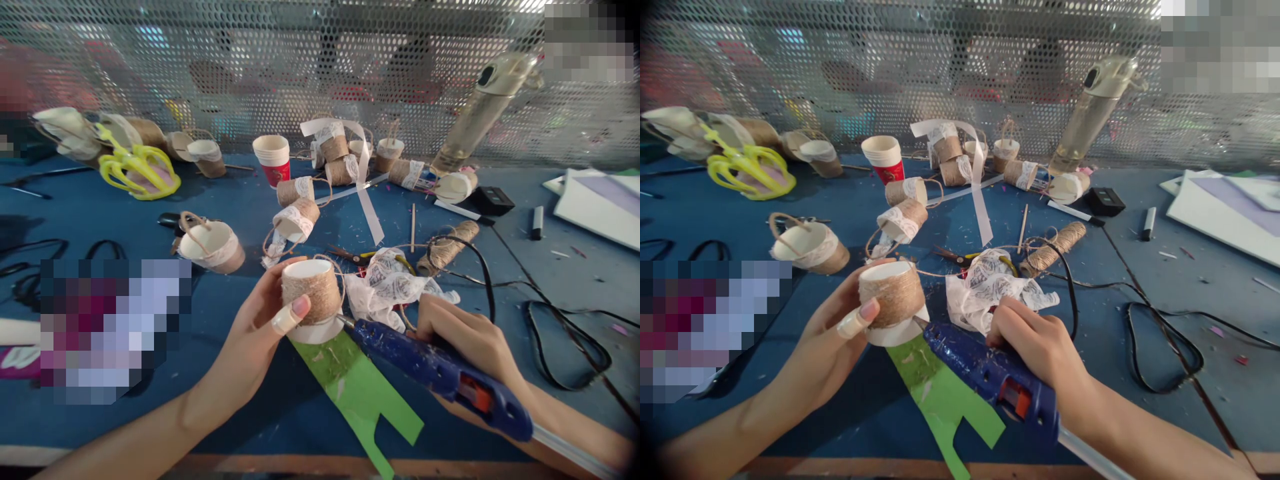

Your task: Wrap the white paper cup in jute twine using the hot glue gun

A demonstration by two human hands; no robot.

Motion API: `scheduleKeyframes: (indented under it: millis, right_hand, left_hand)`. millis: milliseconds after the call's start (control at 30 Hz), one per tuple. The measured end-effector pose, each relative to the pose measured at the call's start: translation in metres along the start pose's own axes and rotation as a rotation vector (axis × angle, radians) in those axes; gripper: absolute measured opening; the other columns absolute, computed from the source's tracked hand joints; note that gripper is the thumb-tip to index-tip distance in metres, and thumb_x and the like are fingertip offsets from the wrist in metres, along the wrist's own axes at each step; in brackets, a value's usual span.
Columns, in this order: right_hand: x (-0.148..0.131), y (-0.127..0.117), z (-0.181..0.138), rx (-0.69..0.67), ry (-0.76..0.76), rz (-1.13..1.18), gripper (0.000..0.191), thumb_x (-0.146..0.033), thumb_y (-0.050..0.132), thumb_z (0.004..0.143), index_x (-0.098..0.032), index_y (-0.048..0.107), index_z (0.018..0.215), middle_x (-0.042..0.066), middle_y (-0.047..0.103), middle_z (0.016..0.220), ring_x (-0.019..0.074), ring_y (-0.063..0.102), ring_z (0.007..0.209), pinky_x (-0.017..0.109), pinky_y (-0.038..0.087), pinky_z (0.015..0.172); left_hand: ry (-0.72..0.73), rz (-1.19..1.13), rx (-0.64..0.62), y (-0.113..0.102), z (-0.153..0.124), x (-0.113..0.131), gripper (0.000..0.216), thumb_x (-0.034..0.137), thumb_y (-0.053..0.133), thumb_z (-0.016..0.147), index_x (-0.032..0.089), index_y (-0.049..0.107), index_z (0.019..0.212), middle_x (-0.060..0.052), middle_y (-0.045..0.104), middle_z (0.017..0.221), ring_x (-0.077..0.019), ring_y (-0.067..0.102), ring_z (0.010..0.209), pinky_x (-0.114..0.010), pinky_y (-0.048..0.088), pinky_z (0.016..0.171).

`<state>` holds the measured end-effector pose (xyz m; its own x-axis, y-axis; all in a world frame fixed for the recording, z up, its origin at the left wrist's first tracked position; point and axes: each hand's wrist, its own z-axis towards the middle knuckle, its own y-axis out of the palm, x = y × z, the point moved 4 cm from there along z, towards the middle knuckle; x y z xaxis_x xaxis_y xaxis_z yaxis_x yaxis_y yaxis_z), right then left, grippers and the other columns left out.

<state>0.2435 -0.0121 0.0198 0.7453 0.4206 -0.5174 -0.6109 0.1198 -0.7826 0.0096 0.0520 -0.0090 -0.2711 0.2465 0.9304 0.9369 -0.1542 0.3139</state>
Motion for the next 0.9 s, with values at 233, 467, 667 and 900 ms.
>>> scheduleKeyframes:
  millis: [233, 467, 667, 900]
  right_hand:
    - [0.0005, -0.0012, 0.0004, 0.011, 0.001, 0.022, 0.028, 0.000, 0.045, 0.087, -0.026, 0.035, 0.079, -0.005, 0.040, 0.073, 0.0096, 0.045, 0.057, 0.020, 0.036, 0.055]
    - [-0.0019, 0.0009, -0.0024, 0.000, -0.011, 0.047, 0.031, 0.003, 0.046, 0.086, -0.025, 0.038, 0.079, -0.006, 0.043, 0.074, 0.0078, 0.047, 0.059, 0.016, 0.037, 0.057]
    - [-0.0007, 0.0010, -0.0026, -0.008, -0.011, 0.050, 0.030, 0.004, 0.044, 0.086, -0.025, 0.039, 0.079, -0.005, 0.045, 0.074, 0.0084, 0.048, 0.060, 0.017, 0.037, 0.056]
    - [-0.0015, 0.0021, -0.0002, 0.070, 0.035, 0.077, 0.026, -0.007, 0.051, 0.083, -0.025, 0.034, 0.076, -0.005, 0.039, 0.072, 0.0102, 0.040, 0.055, 0.021, 0.034, 0.053]
  left_hand:
    - [0.004, -0.023, 0.000, -0.0011, -0.0008, -0.0015, 0.034, 0.034, 0.080, 0.084, 0.033, 0.074, 0.118, 0.000, 0.074, 0.127, -0.0227, 0.064, 0.121, -0.026, 0.053, 0.094]
    - [-0.011, -0.029, -0.025, -0.0005, 0.0004, -0.0040, 0.037, 0.034, 0.079, 0.085, 0.034, 0.073, 0.121, -0.001, 0.074, 0.130, -0.0268, 0.062, 0.127, -0.030, 0.053, 0.098]
    - [-0.025, -0.068, -0.062, -0.0031, -0.0011, -0.0060, 0.038, 0.033, 0.072, 0.091, 0.031, 0.070, 0.129, -0.004, 0.071, 0.138, -0.0312, 0.057, 0.135, -0.038, 0.050, 0.106]
    - [-0.094, -0.123, -0.090, -0.0011, -0.0015, -0.0020, 0.037, 0.037, 0.068, 0.093, 0.030, 0.070, 0.130, -0.005, 0.069, 0.141, -0.0321, 0.057, 0.136, -0.034, 0.053, 0.100]
